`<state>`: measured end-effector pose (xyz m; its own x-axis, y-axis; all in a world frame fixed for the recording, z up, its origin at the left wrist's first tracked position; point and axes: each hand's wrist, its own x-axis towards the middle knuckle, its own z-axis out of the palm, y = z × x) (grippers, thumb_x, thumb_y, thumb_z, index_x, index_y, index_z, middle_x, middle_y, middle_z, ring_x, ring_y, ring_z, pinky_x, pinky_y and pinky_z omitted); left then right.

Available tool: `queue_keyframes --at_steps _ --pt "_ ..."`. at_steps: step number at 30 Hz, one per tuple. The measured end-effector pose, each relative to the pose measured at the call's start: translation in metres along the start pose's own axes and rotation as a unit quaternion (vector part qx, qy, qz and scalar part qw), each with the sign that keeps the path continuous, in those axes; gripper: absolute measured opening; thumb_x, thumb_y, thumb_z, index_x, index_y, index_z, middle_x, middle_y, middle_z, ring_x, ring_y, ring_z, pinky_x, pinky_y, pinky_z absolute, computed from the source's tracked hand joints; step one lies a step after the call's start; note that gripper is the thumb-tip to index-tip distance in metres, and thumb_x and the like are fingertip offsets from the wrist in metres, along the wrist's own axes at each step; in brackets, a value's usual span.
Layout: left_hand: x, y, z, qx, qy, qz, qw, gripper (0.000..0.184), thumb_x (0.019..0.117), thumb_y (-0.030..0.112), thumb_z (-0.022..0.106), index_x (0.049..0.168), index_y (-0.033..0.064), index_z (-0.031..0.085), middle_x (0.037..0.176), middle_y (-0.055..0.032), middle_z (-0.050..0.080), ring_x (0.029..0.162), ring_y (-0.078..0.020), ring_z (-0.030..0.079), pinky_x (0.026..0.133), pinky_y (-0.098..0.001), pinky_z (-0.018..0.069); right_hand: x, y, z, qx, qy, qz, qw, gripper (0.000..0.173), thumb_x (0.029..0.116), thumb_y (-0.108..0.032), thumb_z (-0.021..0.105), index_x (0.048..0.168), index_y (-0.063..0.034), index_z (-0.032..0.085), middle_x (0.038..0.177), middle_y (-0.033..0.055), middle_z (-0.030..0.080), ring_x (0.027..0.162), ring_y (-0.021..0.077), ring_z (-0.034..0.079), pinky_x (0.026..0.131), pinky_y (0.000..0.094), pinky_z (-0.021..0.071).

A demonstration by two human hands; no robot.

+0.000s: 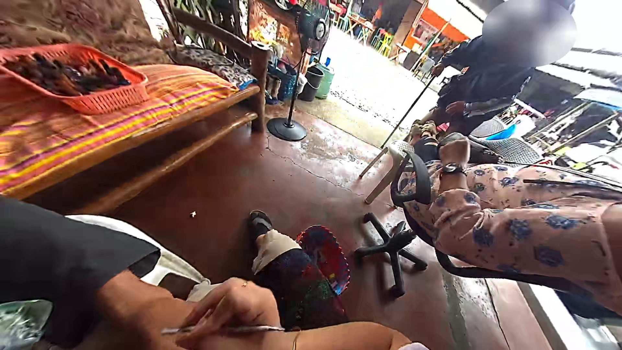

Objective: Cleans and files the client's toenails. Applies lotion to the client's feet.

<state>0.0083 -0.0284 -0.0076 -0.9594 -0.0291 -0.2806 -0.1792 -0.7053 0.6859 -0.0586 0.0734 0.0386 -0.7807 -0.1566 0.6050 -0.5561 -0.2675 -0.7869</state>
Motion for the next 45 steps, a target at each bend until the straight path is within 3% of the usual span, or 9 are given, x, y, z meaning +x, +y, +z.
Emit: queue_keyframes --at_steps 1,2,6,10,14,17,21,30,45 --pt "0.002 -0.003 -0.003 -0.013 -0.016 0.016 1.0 0.02 0.1047 0.021 0.047 0.117 0.0136 0.06 0.105 0.0017 0.071 0.103 -0.0111 0.068 0.095 -0.0354 0.0552 -0.004 0.004 0.005 0.01 -0.012 0.006 1.0 0.004 0.0831 0.012 0.065 0.081 0.01 0.061 0.092 0.0183 0.068 0.093 0.018 0.067 0.085 0.0288 0.0548" --pt "0.001 0.001 0.003 -0.003 -0.001 0.005 1.0 0.019 0.1049 0.019 0.043 0.115 0.0138 0.058 0.103 0.0024 0.071 0.101 -0.0097 0.068 0.093 -0.0343 0.0561 -0.005 0.009 0.006 -0.002 -0.007 0.007 1.0 0.005 0.0835 0.011 0.065 0.081 0.0095 0.061 0.092 0.0179 0.068 0.093 0.0177 0.067 0.084 0.0284 0.0552" --pt "-0.002 0.005 0.001 0.018 0.026 -0.064 0.997 0.039 0.1027 0.019 0.038 0.079 0.0232 0.069 0.076 0.0067 0.071 0.073 -0.0038 0.068 0.068 -0.0237 0.0576 0.003 0.01 -0.001 -0.057 0.05 -0.007 0.997 0.004 0.0847 0.011 0.065 0.084 0.0082 0.063 0.094 0.0167 0.068 0.094 0.0169 0.066 0.085 0.0284 0.0551" --pt "-0.007 0.004 0.006 -0.002 0.045 -0.018 0.999 0.038 0.1062 0.017 0.032 0.092 0.0286 0.065 0.085 0.0123 0.072 0.083 0.0001 0.069 0.079 -0.0238 0.059 -0.013 0.002 0.006 0.039 -0.008 0.031 0.999 0.006 0.0844 0.013 0.064 0.085 0.0089 0.06 0.095 0.016 0.068 0.091 0.0136 0.066 0.081 0.0261 0.0552" --pt "-0.004 0.004 0.008 0.065 0.084 -0.054 0.993 0.035 0.105 0.019 0.034 0.088 0.0194 0.065 0.077 0.0055 0.07 0.07 -0.0053 0.068 0.06 -0.0233 0.0568 -0.015 0.013 -0.018 0.043 0.082 0.091 0.992 0.01 0.0856 0.015 0.063 0.088 0.0056 0.061 0.095 0.0107 0.071 0.089 0.009 0.068 0.079 0.0237 0.0571" --pt "-0.003 0.003 0.011 0.069 0.084 -0.041 0.993 0.034 0.1027 0.02 0.034 0.091 0.0177 0.066 0.076 0.0049 0.07 0.069 -0.0053 0.067 0.06 -0.022 0.0566 -0.023 -0.006 -0.039 0.017 0.058 0.129 0.99 0.009 0.0857 0.014 0.066 0.091 0.0063 0.066 0.096 0.0115 0.073 0.078 0.0082 0.069 0.069 0.0228 0.0591" --pt "-0.003 0.004 0.015 0.068 0.098 -0.062 0.991 0.034 0.1061 0.02 0.033 0.096 0.0126 0.065 0.076 0.002 0.067 0.071 -0.0081 0.065 0.066 -0.0238 0.0558 -0.049 -0.015 -0.051 0.029 0.032 0.223 0.974 0.011 0.0881 0.005 0.071 0.091 -0.0052 0.069 0.098 0.0104 0.074 0.065 0.0108 0.067 0.055 0.0251 0.0586" --pt "-0.004 0.004 0.018 0.051 0.122 -0.069 0.989 0.026 0.1033 0.024 0.046 0.087 0.0145 0.065 0.077 0.0017 0.065 0.068 -0.0084 0.063 0.063 -0.0245 0.0554 -0.063 -0.014 -0.042 0.08 0.025 0.226 0.97 0.016 0.0863 0.005 0.075 0.09 -0.0094 0.069 0.102 0.0102 0.073 0.083 0.0168 0.073 0.068 0.0306 0.0638" --pt "-0.005 0.006 0.021 0.036 0.121 -0.066 0.99 0.026 0.1019 0.023 0.049 0.085 0.0163 0.066 0.078 0.0023 0.066 0.069 -0.0065 0.064 0.063 -0.0211 0.0544 -0.064 -0.014 -0.036 0.09 0.049 0.224 0.969 0.016 0.0852 0.008 0.075 0.092 -0.006 0.069 0.101 0.0119 0.073 0.082 0.0166 0.074 0.068 0.0295 0.0639"
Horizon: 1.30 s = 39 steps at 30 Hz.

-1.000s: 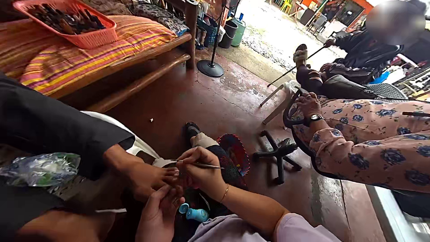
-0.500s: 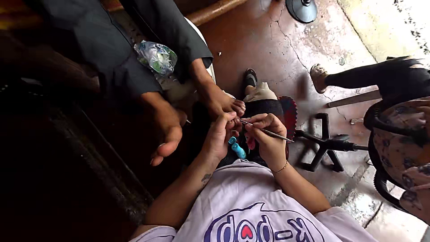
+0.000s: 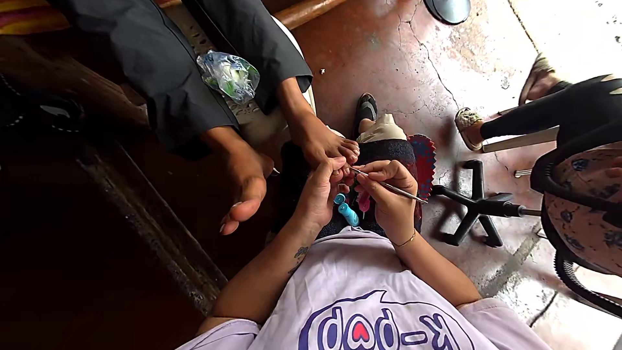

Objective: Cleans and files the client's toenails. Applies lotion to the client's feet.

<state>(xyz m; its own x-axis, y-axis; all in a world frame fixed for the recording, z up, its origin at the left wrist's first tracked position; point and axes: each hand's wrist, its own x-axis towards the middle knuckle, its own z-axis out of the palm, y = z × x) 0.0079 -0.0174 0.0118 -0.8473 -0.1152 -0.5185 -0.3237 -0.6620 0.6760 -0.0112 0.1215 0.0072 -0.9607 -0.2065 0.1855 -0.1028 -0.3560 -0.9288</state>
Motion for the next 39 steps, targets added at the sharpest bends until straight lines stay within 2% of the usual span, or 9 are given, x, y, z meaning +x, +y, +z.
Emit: queue_keyframes --at_steps 15,19,24,26,28,31,33,36,39 --pt "0.0 0.0 -0.001 -0.009 -0.005 0.006 1.0 0.025 0.1018 0.024 0.048 0.088 0.0141 0.067 0.077 0.0004 0.068 0.066 -0.0061 0.065 0.061 -0.0205 0.0551 0.006 -0.004 -0.002 -0.007 -0.012 0.008 1.0 0.017 0.0856 0.01 0.073 0.09 -0.0064 0.069 0.1 0.0113 0.074 0.082 0.0165 0.074 0.068 0.0295 0.0639" --pt "-0.001 0.002 -0.002 0.0 -0.005 0.001 1.0 0.026 0.1015 0.024 0.048 0.083 0.0157 0.066 0.076 0.0021 0.066 0.068 -0.0067 0.064 0.065 -0.0226 0.0556 0.011 -0.016 -0.016 -0.036 -0.094 0.045 0.994 0.016 0.085 0.005 0.076 0.089 -0.0091 0.07 0.098 0.0093 0.075 0.094 0.0208 0.075 0.083 0.037 0.0637" --pt "-0.001 0.0 -0.006 -0.032 -0.051 -0.015 0.998 0.03 0.1054 0.03 0.046 0.089 0.0163 0.068 0.083 0.0019 0.067 0.072 -0.0069 0.064 0.064 -0.0219 0.0554 0.027 -0.028 0.004 0.007 -0.047 -0.067 0.997 0.015 0.089 0.004 0.074 0.093 -0.0103 0.068 0.1 0.0094 0.072 0.082 0.0181 0.073 0.068 0.0318 0.0647" --pt "-0.008 0.002 -0.004 -0.047 -0.024 -0.012 0.999 0.027 0.1068 0.029 0.047 0.094 0.0175 0.068 0.083 0.0033 0.069 0.072 -0.0052 0.066 0.066 -0.0213 0.0565 0.036 -0.029 0.027 0.015 -0.119 -0.075 0.99 0.016 0.0889 0.005 0.072 0.093 -0.0102 0.068 0.099 0.0065 0.071 0.088 0.0164 0.072 0.076 0.0332 0.0638" --pt "-0.016 0.002 -0.006 -0.072 -0.001 -0.011 0.997 0.027 0.1081 0.026 0.043 0.096 0.0169 0.064 0.079 0.0029 0.069 0.07 -0.0058 0.067 0.066 -0.0233 0.0583 0.05 -0.025 0.046 -0.019 -0.186 -0.069 0.98 0.015 0.0846 0.011 0.069 0.087 -0.0035 0.065 0.097 0.0092 0.072 0.092 0.017 0.073 0.083 0.034 0.063" --pt "-0.023 0.004 -0.014 -0.086 -0.01 -0.034 0.996 0.034 0.1081 0.034 0.046 0.095 0.0134 0.07 0.087 0.0003 0.069 0.073 -0.0079 0.064 0.067 -0.0226 0.0559 0.077 -0.025 0.054 -0.129 -0.142 -0.135 0.972 0.007 0.0866 0.012 0.066 0.087 0.0059 0.065 0.101 0.0162 0.07 0.093 0.0199 0.071 0.078 0.0328 0.0624" --pt "-0.024 0.003 -0.021 -0.099 -0.032 -0.021 0.994 0.037 0.1096 0.03 0.043 0.097 0.0113 0.072 0.094 -0.0016 0.07 0.077 -0.0083 0.065 0.07 -0.0224 0.0562 0.085 -0.037 0.051 -0.148 -0.131 -0.137 0.971 0.01 0.0889 0.012 0.067 0.089 0.0023 0.063 0.104 0.0141 0.069 0.092 0.0184 0.073 0.075 0.0311 0.0646" --pt "-0.023 -0.002 -0.028 -0.107 -0.064 0.012 0.992 0.029 0.1078 0.023 0.047 0.099 0.0114 0.072 0.095 -0.0022 0.071 0.079 -0.0082 0.066 0.074 -0.0232 0.0569 0.073 -0.051 0.04 -0.194 -0.209 -0.095 0.954 0.01 0.0864 0.012 0.067 0.087 0.0016 0.065 0.101 0.0124 0.069 0.084 0.0138 0.068 0.071 0.027 0.0607" --pt "-0.019 -0.007 -0.031 -0.101 -0.089 0.04 0.99 0.016 0.1028 0.017 0.055 0.1 0.0118 0.07 0.089 -0.0009 0.07 0.078 -0.0077 0.066 0.077 -0.0238 0.057 0.055 -0.048 0.022 -0.251 -0.24 -0.078 0.935 0.011 0.0843 0.01 0.071 0.084 -0.0007 0.071 0.1 0.0101 0.072 0.098 0.0166 0.07 0.086 0.0317 0.0609"
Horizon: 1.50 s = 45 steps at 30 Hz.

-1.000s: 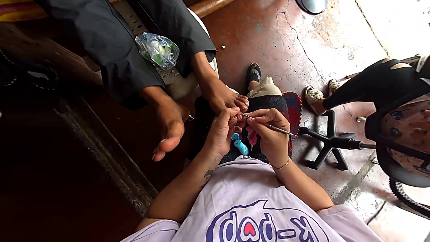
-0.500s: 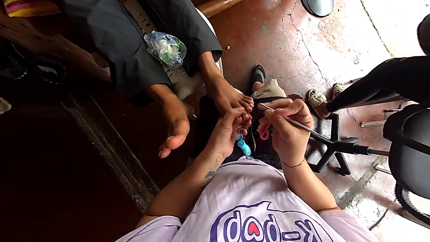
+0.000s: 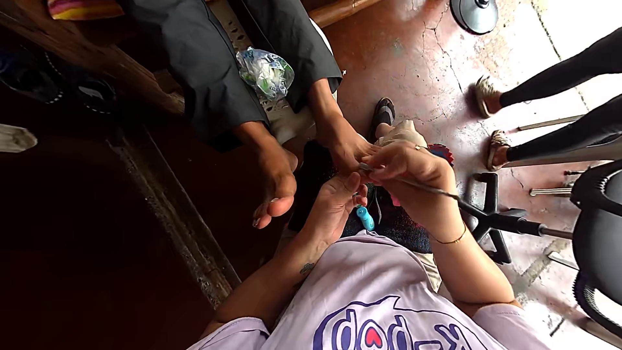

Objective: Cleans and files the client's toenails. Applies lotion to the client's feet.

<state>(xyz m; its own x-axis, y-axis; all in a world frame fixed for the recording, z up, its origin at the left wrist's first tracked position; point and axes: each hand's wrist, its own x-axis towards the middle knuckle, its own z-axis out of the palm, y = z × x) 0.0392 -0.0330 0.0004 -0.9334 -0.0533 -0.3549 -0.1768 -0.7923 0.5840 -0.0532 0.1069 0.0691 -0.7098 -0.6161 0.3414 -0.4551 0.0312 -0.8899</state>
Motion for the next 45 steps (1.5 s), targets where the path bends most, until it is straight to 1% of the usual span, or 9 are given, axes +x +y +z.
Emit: queue_keyframes --at_steps 7,12,23,27,29,34,37,40,45 --pt "0.005 -0.01 -0.005 0.091 -0.025 0.064 0.994 0.014 0.1023 0.015 0.058 0.111 0.0132 0.069 0.096 0.0031 0.07 0.083 -0.005 0.065 0.081 -0.0224 0.0555 -0.026 0.01 0.0 -0.064 -0.006 -0.056 0.996 0.012 0.0861 0.009 0.069 0.08 -0.0018 0.067 0.102 0.0117 0.072 0.11 0.0223 0.071 0.096 0.0379 0.0613" --pt "0.006 -0.011 -0.004 0.119 -0.024 0.08 0.989 0.013 0.1016 0.01 0.057 0.109 0.0123 0.067 0.091 0.0048 0.067 0.081 -0.0039 0.063 0.08 -0.0219 0.0546 -0.026 0.003 -0.006 -0.11 -0.044 -0.062 0.991 0.013 0.0883 0.008 0.064 0.08 -0.0016 0.066 0.104 0.0123 0.07 0.113 0.0219 0.069 0.099 0.0373 0.0593" --pt "0.007 -0.014 -0.002 0.137 -0.017 0.1 0.985 0.014 0.1016 0.008 0.057 0.11 0.0118 0.067 0.097 0.0054 0.069 0.087 -0.0029 0.064 0.084 -0.0219 0.054 -0.021 0.005 -0.007 -0.128 -0.053 -0.07 0.988 0.014 0.0863 0.009 0.063 0.077 -0.001 0.067 0.099 0.013 0.072 0.108 0.0212 0.07 0.095 0.0346 0.0595" --pt "0.008 -0.014 -0.002 0.14 -0.021 0.104 0.984 0.013 0.1014 0.007 0.056 0.108 0.0117 0.067 0.091 0.0054 0.067 0.083 -0.0025 0.062 0.079 -0.02 0.0526 -0.019 0.003 -0.015 -0.114 -0.062 -0.054 0.99 0.014 0.0842 0.01 0.064 0.077 -0.0012 0.067 0.1 0.0118 0.073 0.109 0.0204 0.071 0.097 0.0354 0.0603" --pt "0.008 -0.014 -0.002 0.142 -0.021 0.102 0.984 0.013 0.1013 0.006 0.057 0.109 0.0114 0.067 0.093 0.0056 0.068 0.084 -0.0022 0.062 0.081 -0.0203 0.0531 -0.018 0.005 -0.012 -0.135 -0.063 -0.075 0.986 0.013 0.0858 0.008 0.065 0.077 -0.001 0.068 0.098 0.0128 0.073 0.106 0.0204 0.071 0.092 0.0333 0.0598" --pt "0.008 -0.013 -0.001 0.133 -0.02 0.101 0.986 0.016 0.1009 0.005 0.056 0.111 0.0111 0.067 0.094 0.005 0.068 0.083 -0.0024 0.062 0.08 -0.0195 0.053 -0.014 0.006 -0.022 -0.085 -0.08 -0.056 0.992 0.014 0.083 0.011 0.066 0.077 -0.0013 0.067 0.098 0.0111 0.073 0.106 0.0187 0.071 0.095 0.0342 0.0606" --pt "0.008 -0.014 -0.001 0.14 -0.023 0.105 0.984 0.015 0.1013 0.006 0.056 0.111 0.0115 0.067 0.094 0.0054 0.068 0.084 -0.0025 0.062 0.081 -0.0201 0.0527 -0.012 0.012 -0.019 -0.101 -0.084 -0.084 0.988 0.013 0.0838 0.009 0.066 0.076 -0.0008 0.068 0.096 0.0125 0.074 0.104 0.0192 0.072 0.091 0.0327 0.0603" --pt "0.008 -0.013 -0.001 0.147 -0.028 0.108 0.983 0.014 0.1018 0.006 0.056 0.109 0.0119 0.067 0.093 0.0052 0.068 0.085 -0.0028 0.062 0.081 -0.0205 0.0524 -0.01 0.012 -0.027 -0.071 -0.093 -0.066 0.991 0.014 0.0821 0.011 0.068 0.075 -0.0006 0.066 0.096 0.0119 0.074 0.105 0.0204 0.072 0.095 0.0354 0.0608" --pt "0.009 -0.014 -0.002 0.146 -0.032 0.107 0.983 0.016 0.1018 0.007 0.056 0.112 0.0123 0.067 0.094 0.005 0.068 0.083 -0.0028 0.062 0.08 -0.0203 0.0529 -0.011 0.015 -0.025 -0.088 -0.098 -0.087 0.987 0.014 0.0832 0.01 0.065 0.075 -0.0004 0.068 0.096 0.0131 0.074 0.104 0.0202 0.072 0.092 0.0336 0.0604"
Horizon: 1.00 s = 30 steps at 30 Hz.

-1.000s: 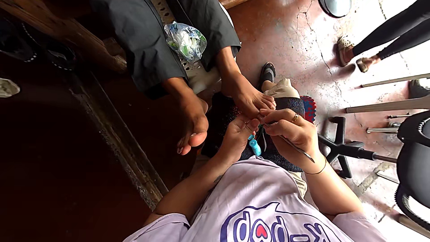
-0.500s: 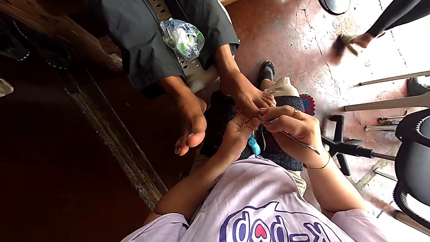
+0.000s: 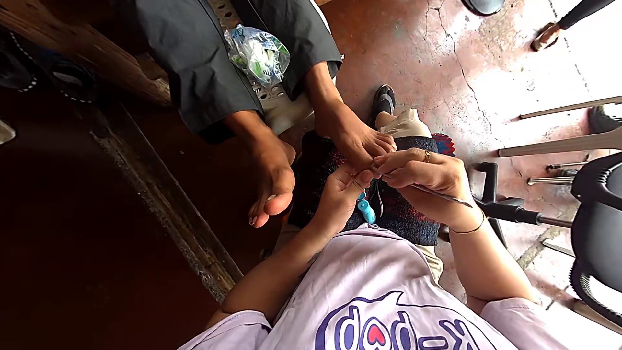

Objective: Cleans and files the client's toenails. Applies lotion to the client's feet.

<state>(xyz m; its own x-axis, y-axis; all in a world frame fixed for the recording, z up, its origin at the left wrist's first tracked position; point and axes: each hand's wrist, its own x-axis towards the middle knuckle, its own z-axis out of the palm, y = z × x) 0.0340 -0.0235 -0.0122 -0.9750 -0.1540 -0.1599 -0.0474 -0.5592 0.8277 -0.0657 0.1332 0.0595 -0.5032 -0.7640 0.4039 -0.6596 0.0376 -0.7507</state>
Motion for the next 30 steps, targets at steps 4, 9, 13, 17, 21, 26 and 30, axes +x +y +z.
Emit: queue_keyframes --at_steps 4,9,13,17,21,26,30 --pt "0.0 0.001 0.0 0.002 0.002 -0.001 1.0 0.015 0.1022 0.007 0.056 0.111 0.0121 0.067 0.095 0.0049 0.069 0.085 -0.0032 0.062 0.081 -0.0198 0.0527 0.002 -0.001 -0.003 -0.009 -0.004 -0.007 1.0 0.014 0.0822 0.01 0.065 0.073 -0.0003 0.067 0.094 0.0131 0.074 0.103 0.0206 0.072 0.092 0.0345 0.061" --pt "0.0 0.001 0.001 0.001 0.002 -0.005 1.0 0.015 0.1019 0.007 0.056 0.111 0.0122 0.067 0.095 0.0045 0.069 0.085 -0.0036 0.063 0.082 -0.0205 0.053 0.002 0.0 -0.007 0.01 -0.015 -0.005 1.0 0.014 0.0825 0.011 0.065 0.073 0.0001 0.066 0.095 0.0131 0.074 0.104 0.0216 0.072 0.094 0.0361 0.061" --pt "0.001 0.0 0.001 0.013 0.008 -0.007 1.0 0.015 0.1014 0.008 0.056 0.11 0.0117 0.067 0.094 0.0052 0.068 0.085 -0.003 0.062 0.082 -0.0213 0.0533 0.003 -0.002 -0.001 -0.047 -0.018 -0.028 0.998 0.015 0.0848 0.007 0.063 0.075 -0.0009 0.07 0.095 0.0132 0.074 0.102 0.0205 0.072 0.088 0.0328 0.0598" --pt "0.001 0.0 0.001 0.003 0.007 -0.007 1.0 0.015 0.1012 0.006 0.056 0.111 0.0116 0.067 0.093 0.0044 0.069 0.083 -0.0033 0.063 0.08 -0.0201 0.0533 0.002 0.0 -0.006 0.0 -0.01 0.0 1.0 0.014 0.0823 0.01 0.065 0.074 -0.0005 0.068 0.095 0.0126 0.074 0.103 0.0201 0.072 0.091 0.0343 0.0615" --pt "0.002 0.0 0.001 0.006 0.009 -0.007 1.0 0.015 0.101 0.007 0.056 0.11 0.0121 0.067 0.094 0.0055 0.069 0.085 -0.0027 0.063 0.081 -0.0208 0.0535 0.001 0.0 0.001 -0.045 -0.005 -0.03 0.999 0.014 0.0857 0.007 0.064 0.075 -0.0008 0.07 0.096 0.0135 0.074 0.103 0.0201 0.072 0.089 0.0321 0.0594" --pt "0.005 0.001 0.001 0.008 0.001 0.002 1.0 0.017 0.1019 0.007 0.055 0.112 0.0117 0.067 0.097 0.0054 0.07 0.085 -0.0029 0.063 0.082 -0.0209 0.0539 0.003 0.001 -0.003 -0.018 0.005 -0.013 1.0 0.013 0.083 0.009 0.066 0.074 -0.0002 0.067 0.094 0.0132 0.074 0.102 0.0199 0.072 0.091 0.0337 0.0608" --pt "0.001 -0.003 -0.003 0.02 0.002 0.001 1.0 0.015 0.1014 0.009 0.056 0.112 0.0099 0.066 0.094 0.0052 0.069 0.083 -0.0032 0.063 0.081 -0.0219 0.054 -0.003 0.006 0.006 -0.007 0.012 -0.011 1.0 0.013 0.0871 0.006 0.067 0.077 -0.0013 0.07 0.096 0.012 0.074 0.102 0.0189 0.071 0.089 0.0333 0.0601"
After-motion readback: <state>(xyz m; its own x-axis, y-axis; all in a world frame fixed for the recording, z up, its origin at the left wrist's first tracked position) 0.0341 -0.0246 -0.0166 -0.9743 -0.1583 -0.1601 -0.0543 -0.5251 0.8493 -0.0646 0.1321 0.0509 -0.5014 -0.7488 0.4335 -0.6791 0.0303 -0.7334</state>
